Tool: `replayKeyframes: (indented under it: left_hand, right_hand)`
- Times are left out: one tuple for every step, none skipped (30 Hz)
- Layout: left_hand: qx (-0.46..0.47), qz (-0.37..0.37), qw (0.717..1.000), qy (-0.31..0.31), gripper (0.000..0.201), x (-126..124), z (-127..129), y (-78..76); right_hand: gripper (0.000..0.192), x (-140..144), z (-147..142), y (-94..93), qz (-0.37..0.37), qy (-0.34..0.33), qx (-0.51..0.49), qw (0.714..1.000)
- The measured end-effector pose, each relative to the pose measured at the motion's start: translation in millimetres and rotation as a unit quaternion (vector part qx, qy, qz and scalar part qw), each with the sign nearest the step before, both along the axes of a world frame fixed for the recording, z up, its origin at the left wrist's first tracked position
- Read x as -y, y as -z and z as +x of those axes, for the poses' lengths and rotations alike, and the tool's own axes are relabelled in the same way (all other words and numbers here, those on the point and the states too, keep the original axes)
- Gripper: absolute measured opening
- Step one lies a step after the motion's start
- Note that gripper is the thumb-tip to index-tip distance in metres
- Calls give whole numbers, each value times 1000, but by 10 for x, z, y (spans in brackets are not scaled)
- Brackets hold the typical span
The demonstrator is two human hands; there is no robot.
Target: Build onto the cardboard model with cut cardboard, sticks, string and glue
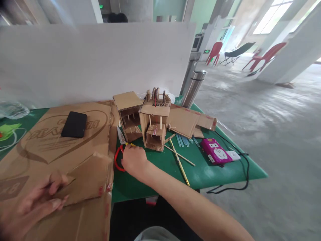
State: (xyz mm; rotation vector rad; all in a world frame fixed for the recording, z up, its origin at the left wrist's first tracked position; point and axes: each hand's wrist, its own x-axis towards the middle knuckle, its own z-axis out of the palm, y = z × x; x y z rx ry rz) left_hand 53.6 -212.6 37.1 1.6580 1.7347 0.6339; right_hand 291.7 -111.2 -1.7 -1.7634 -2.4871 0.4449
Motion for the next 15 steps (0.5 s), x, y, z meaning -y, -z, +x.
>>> replayKeyframes:
  left_hand:
    - [58, -39, 998, 1, 25, -32, 22, -23]
    - [112, -72, 991, 5, 26, -67, 54, -46]
    - [156, -88, 984, 1, 27, -101, 95, -67]
    - [188, -85, 978, -11, 28, -132, 142, -85]
    - [215, -77, 973, -21, 29, -161, 191, -97]
    - [236, -74, 969, -20, 30, -188, 241, -103]
    - [255, -74, 964, -13, 31, -212, 289, -103]
    - [275, -76, 958, 2, 31, -235, 332, -99]
    - [293, -77, 953, 20, 31, -256, 372, -91]
    - [309, -75, 947, 36, 29, -276, 408, -83]
    - [321, -70, 943, 49, 28, -294, 442, -76]
    - [326, -64, 941, 58, 26, -310, 475, -73]
    - [325, -58, 942, 62, 24, -324, 509, -75]
    - [318, -52, 944, 65, 23, -336, 544, -81]
    - [307, -45, 948, 66, 22, -345, 582, -90]
  right_hand:
    - [30, -23, 8, -19, -15, -4, -3, 1000]
    - [30, -46, 29, -36, -29, -8, -9, 1000]
    - [32, -66, 62, -51, -41, -10, -15, 999]
    - [35, -83, 105, -61, -51, -9, -23, 998]
    - [37, -96, 157, -66, -63, -4, -32, 998]
    - [38, -103, 216, -64, -75, 1, -43, 996]
    - [37, -104, 283, -54, -88, 4, -58, 994]
    - [35, -95, 356, -37, -103, 4, -77, 992]
    - [32, -76, 434, -14, -118, 1, -99, 988]
    - [30, -45, 515, 10, -134, -4, -123, 983]
    - [29, 1, 598, 33, -149, -10, -144, 978]
    - [29, 61, 683, 51, -164, -15, -169, 972]
    - [28, 135, 768, 61, -183, -15, -197, 963]
    - [25, 222, 854, 62, -204, -13, -231, 951]
    - [19, 321, 939, 54, -239, 6, -290, 927]
